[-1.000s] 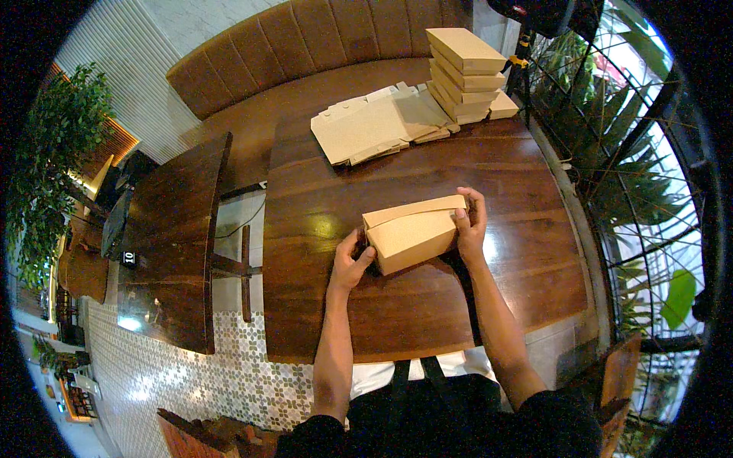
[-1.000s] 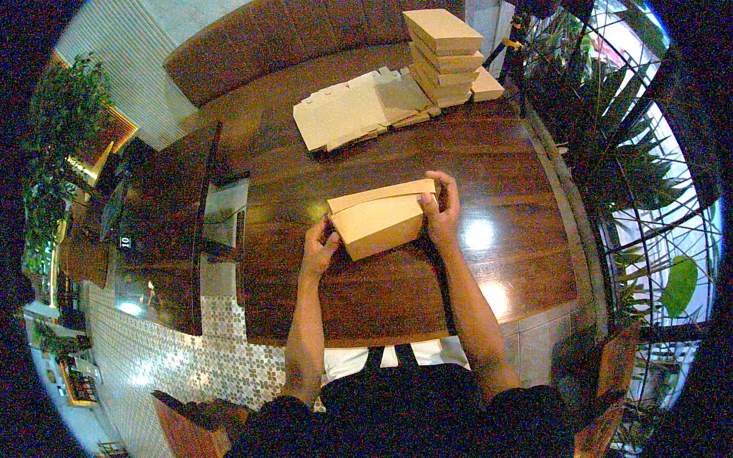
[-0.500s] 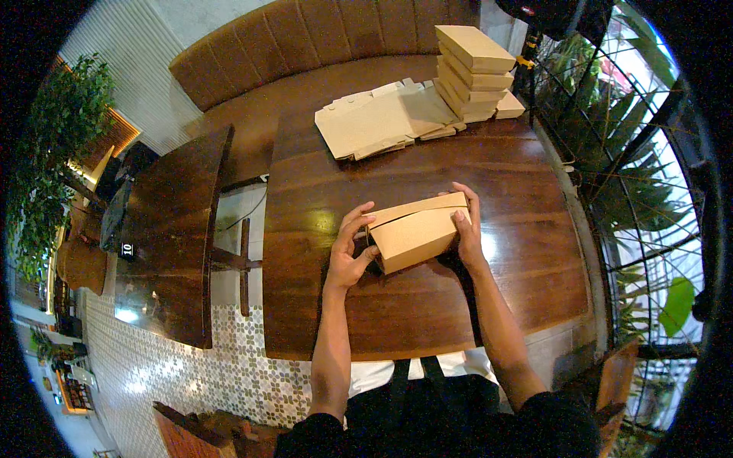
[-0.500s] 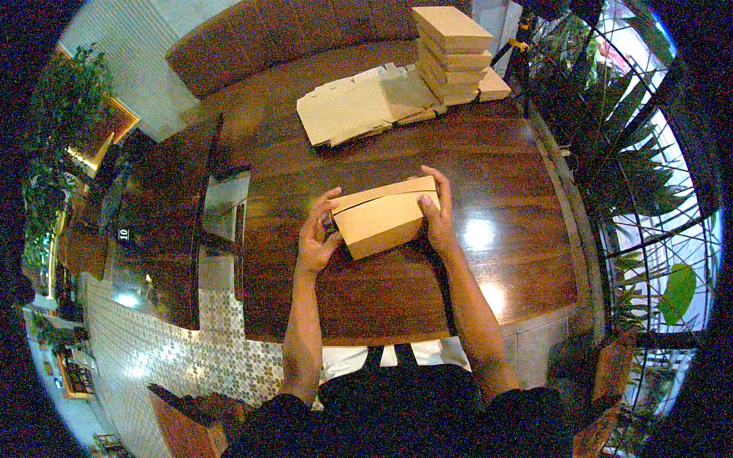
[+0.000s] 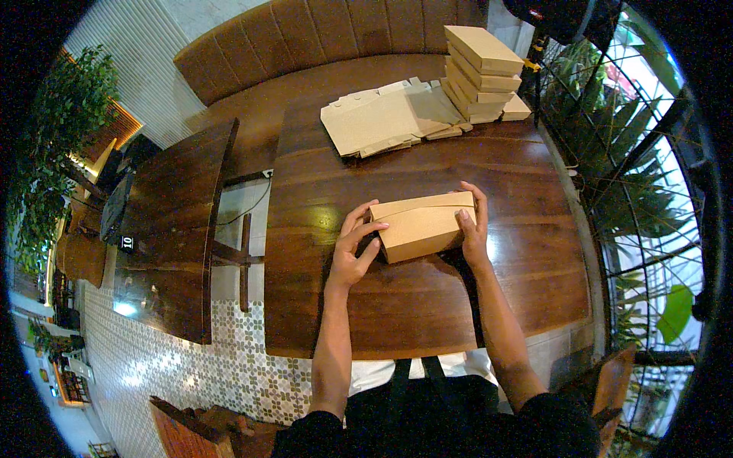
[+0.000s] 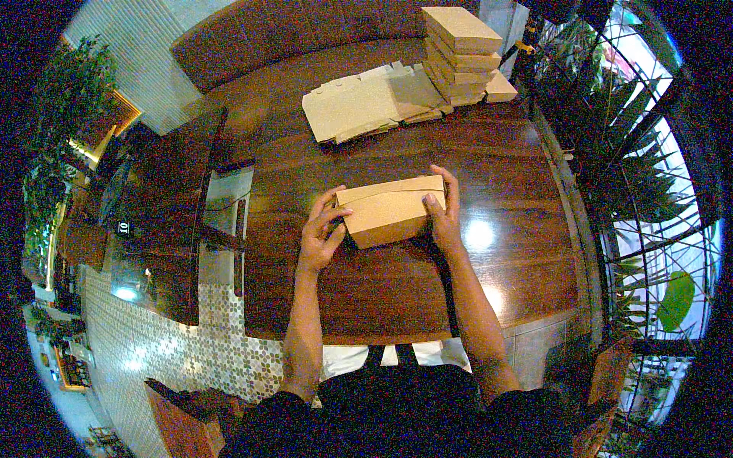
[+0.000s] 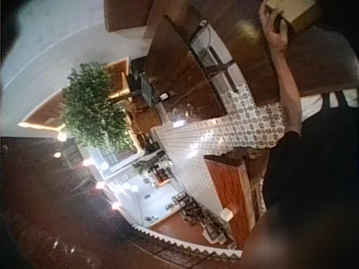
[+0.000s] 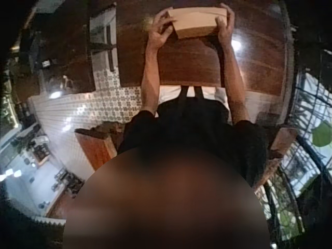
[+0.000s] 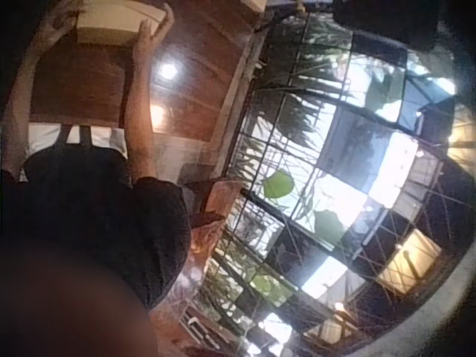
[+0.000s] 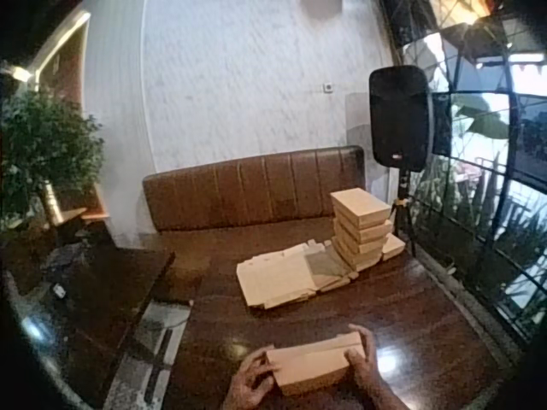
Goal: The person assembles flat cardboard boxes by folding the flaps and inserting tabs into slots. They repeat this process for multiple boxes, stacking the completed boxes on the table.
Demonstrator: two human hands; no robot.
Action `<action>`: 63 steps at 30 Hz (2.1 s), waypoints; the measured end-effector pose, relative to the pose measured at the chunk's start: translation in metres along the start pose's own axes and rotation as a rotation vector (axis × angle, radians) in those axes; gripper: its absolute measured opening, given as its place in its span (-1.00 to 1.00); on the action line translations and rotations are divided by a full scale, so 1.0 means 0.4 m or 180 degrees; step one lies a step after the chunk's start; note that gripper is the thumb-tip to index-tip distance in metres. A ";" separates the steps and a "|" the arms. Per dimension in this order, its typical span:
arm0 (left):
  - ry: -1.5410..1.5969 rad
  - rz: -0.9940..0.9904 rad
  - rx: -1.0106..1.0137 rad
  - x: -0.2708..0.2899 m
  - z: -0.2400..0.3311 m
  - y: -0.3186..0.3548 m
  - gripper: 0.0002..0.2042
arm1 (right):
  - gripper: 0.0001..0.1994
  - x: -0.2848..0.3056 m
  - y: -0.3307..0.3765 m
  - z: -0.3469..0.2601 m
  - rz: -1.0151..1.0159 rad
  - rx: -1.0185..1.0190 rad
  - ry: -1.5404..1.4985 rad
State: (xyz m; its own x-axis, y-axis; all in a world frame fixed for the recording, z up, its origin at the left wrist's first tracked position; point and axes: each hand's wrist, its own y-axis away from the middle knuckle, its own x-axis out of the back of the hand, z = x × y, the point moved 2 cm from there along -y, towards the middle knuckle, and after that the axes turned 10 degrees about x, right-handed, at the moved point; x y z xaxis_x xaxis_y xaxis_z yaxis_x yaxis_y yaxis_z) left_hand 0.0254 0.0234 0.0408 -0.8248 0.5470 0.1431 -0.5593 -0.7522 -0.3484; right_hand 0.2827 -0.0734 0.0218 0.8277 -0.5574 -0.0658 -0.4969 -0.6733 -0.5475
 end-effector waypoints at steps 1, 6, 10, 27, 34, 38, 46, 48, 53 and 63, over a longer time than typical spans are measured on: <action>-0.0055 0.0017 0.0003 -0.002 0.004 0.002 -0.75 | -0.37 0.002 0.000 0.003 0.0018 0.0013 0.0013; -0.0004 0.0044 -0.0060 -0.009 0.005 0.003 -0.70 | -0.39 0.007 0.001 0.012 0.0091 0.0049 0.0096; -0.0066 0.0024 -0.0119 -0.012 -0.007 0.002 -0.57 | -0.39 0.008 -0.001 0.011 0.0097 0.0081 0.0141; -0.1664 0.0733 0.0005 -0.071 -0.033 0.017 -0.45 | -0.43 0.010 0.004 0.015 0.0285 0.0103 0.0140; -0.1298 0.1600 -0.0306 -0.104 -0.022 0.014 -0.55 | -0.41 0.004 0.009 0.029 0.0285 0.0138 0.0216; -0.0695 0.1528 -0.0027 -0.103 -0.017 0.010 -0.57 | -0.41 0.007 0.008 0.029 0.0273 0.0112 0.0146; -0.1118 0.1414 -0.0160 -0.085 0.006 0.001 -0.60 | -0.41 0.009 0.006 0.022 0.0181 0.0174 0.0154; -0.1252 0.1368 -0.0141 -0.081 0.014 0.002 -0.63 | -0.41 0.012 0.006 0.020 0.0163 0.0220 0.0219; -0.1685 0.1241 -0.0237 -0.070 0.030 0.002 -0.68 | -0.40 0.012 0.008 0.021 0.0079 0.0197 0.0157; -0.1760 0.1090 -0.0292 -0.094 0.013 0.005 -0.66 | -0.41 0.017 0.010 0.026 0.0062 0.0183 0.0280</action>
State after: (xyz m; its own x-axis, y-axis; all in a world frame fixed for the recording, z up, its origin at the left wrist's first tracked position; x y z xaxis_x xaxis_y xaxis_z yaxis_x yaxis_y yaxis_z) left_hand 0.0547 -0.0005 0.0396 -0.8897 -0.0058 0.4566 -0.2683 -0.8025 -0.5329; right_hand 0.2889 -0.0747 0.0105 0.7906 -0.6123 -0.0048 -0.4949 -0.6343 -0.5939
